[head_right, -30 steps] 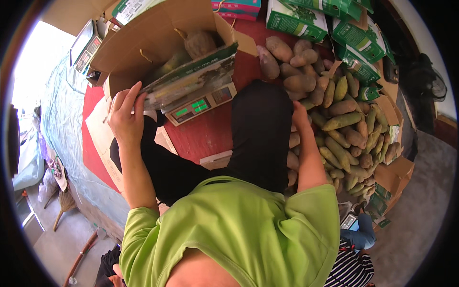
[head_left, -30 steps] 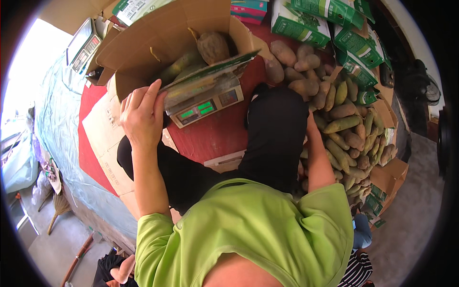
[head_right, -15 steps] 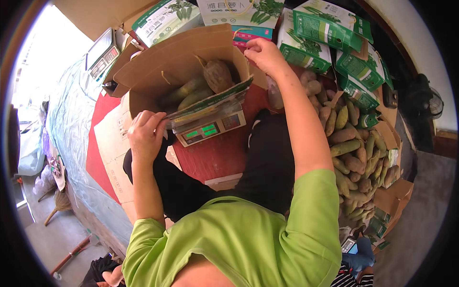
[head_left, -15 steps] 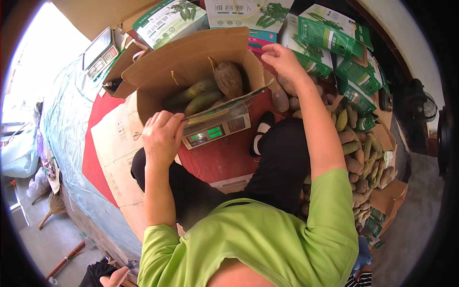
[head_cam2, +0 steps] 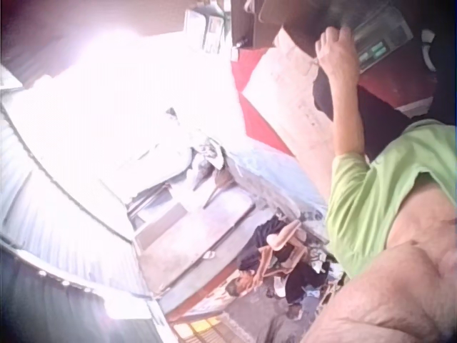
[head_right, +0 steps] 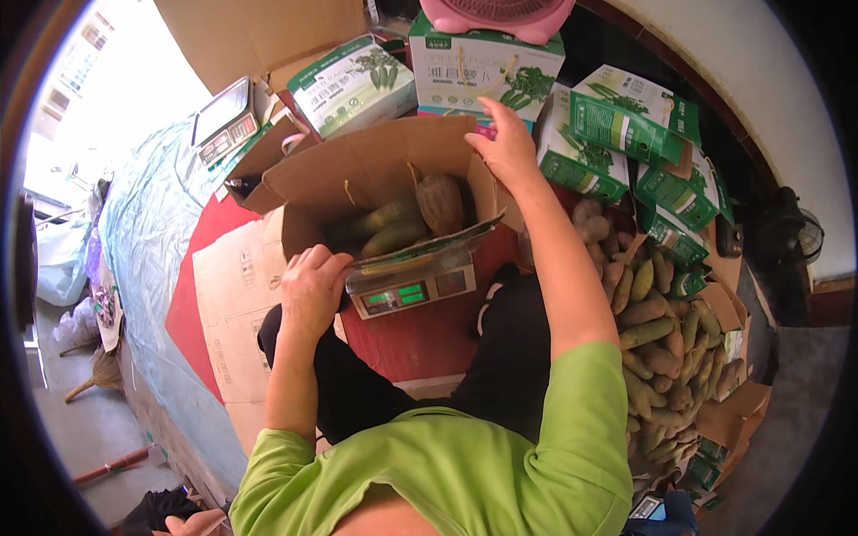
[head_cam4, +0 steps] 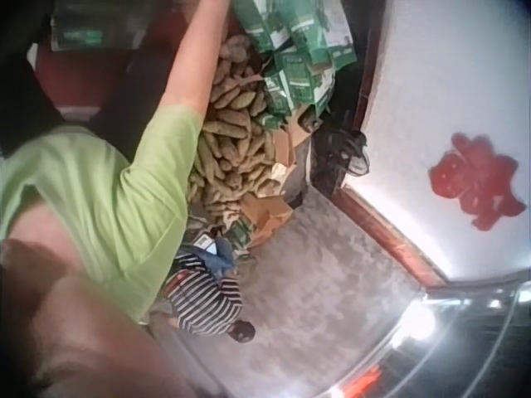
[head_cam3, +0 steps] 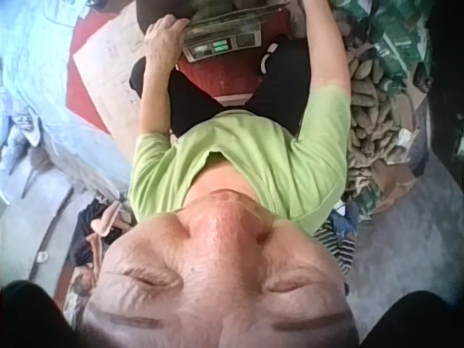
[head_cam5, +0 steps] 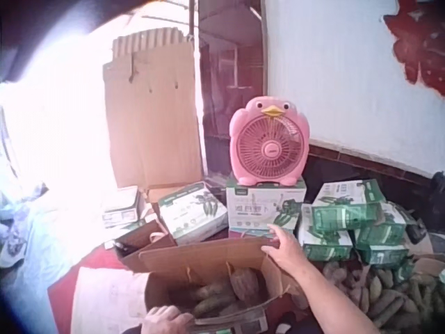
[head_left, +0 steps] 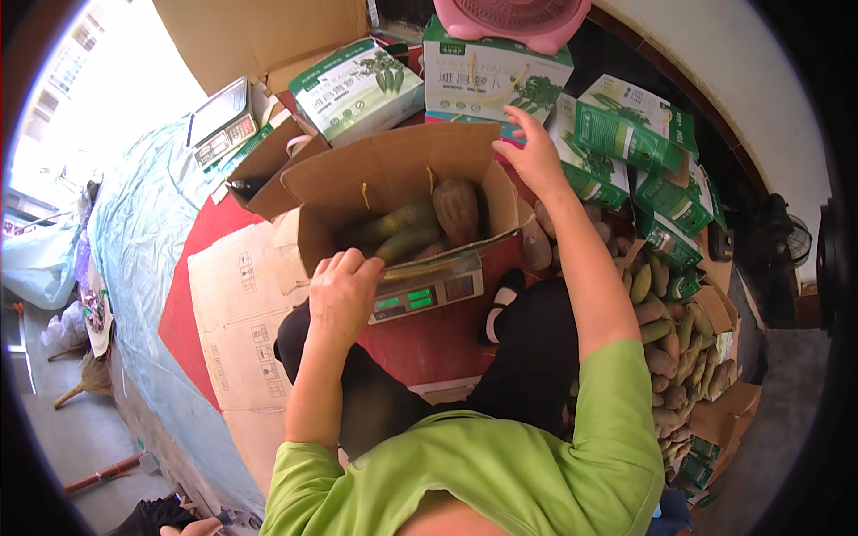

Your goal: The recorder is sorting, weighing, and packing produce into boxes.

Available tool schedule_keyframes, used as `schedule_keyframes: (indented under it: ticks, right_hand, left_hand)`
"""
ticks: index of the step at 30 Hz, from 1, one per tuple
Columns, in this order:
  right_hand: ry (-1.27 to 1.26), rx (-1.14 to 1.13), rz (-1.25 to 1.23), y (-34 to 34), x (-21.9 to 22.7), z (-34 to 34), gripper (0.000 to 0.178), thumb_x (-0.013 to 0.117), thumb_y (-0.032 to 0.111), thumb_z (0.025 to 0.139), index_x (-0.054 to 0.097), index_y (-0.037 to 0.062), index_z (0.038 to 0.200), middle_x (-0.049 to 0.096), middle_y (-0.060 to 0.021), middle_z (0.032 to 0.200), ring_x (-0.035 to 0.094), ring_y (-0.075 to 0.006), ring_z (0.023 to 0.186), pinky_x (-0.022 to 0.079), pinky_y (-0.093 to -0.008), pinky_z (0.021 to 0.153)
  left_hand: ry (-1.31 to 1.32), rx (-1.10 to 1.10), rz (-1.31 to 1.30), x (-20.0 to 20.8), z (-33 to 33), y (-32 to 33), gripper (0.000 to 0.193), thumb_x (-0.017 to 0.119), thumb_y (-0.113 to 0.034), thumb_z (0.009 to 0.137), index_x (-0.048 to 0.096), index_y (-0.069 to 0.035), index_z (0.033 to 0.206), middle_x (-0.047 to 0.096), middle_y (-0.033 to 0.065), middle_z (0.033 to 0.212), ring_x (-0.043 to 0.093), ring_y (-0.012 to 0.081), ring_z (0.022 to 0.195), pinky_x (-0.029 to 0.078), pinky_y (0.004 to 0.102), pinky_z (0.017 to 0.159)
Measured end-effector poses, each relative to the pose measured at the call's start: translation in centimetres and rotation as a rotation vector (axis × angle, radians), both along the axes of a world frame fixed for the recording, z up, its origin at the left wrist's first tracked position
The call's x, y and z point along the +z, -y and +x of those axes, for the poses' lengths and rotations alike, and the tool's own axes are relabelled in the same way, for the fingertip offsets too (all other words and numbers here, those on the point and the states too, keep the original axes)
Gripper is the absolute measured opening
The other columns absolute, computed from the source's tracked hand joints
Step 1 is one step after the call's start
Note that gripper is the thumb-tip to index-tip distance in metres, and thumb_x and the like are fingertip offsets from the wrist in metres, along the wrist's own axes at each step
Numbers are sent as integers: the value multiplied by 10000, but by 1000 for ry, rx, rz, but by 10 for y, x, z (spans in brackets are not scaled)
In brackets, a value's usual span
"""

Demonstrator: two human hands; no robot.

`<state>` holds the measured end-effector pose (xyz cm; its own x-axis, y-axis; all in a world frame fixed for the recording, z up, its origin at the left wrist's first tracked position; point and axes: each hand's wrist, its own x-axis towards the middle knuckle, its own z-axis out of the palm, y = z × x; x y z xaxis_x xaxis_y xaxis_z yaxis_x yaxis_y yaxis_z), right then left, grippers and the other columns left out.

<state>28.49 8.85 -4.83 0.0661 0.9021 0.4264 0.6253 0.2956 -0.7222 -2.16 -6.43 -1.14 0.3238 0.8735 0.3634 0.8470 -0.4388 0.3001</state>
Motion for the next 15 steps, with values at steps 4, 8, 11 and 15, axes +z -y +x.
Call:
schedule_keyframes:
  ticks: [4,8,11,15]
  right_hand:
    - [167,143,-156,-26,8,-5,425,721,179,719,622,110,1126,662,-165,986,638,-328,875,499,-391,799]
    - [410,77,-232,-23,16,-23,187,681,248,743,695,91,844,673,-121,890,634,-317,849,490,-383,738]
    - [484,116,-103,-13,27,-32,180,692,253,733,700,123,857,678,-111,868,640,-315,857,495,-431,731]
    - [522,128,-46,-17,44,-55,185,691,268,731,694,113,833,677,-99,850,642,-306,858,493,-432,724]
  left_hand:
    - [-59,-84,-18,5,0,-2,36,652,-134,746,635,-105,761,510,44,742,566,228,775,446,368,752]
    - [-123,-125,-23,7,-7,0,32,629,-143,752,631,-111,744,513,40,733,570,224,770,436,367,774]
    - [-104,-140,-24,11,-16,-2,47,630,-145,758,633,-103,738,520,51,729,573,245,789,438,379,788]
    - [-16,-88,-4,12,-44,-6,47,648,-133,764,654,-88,750,538,66,746,566,281,809,445,393,766]
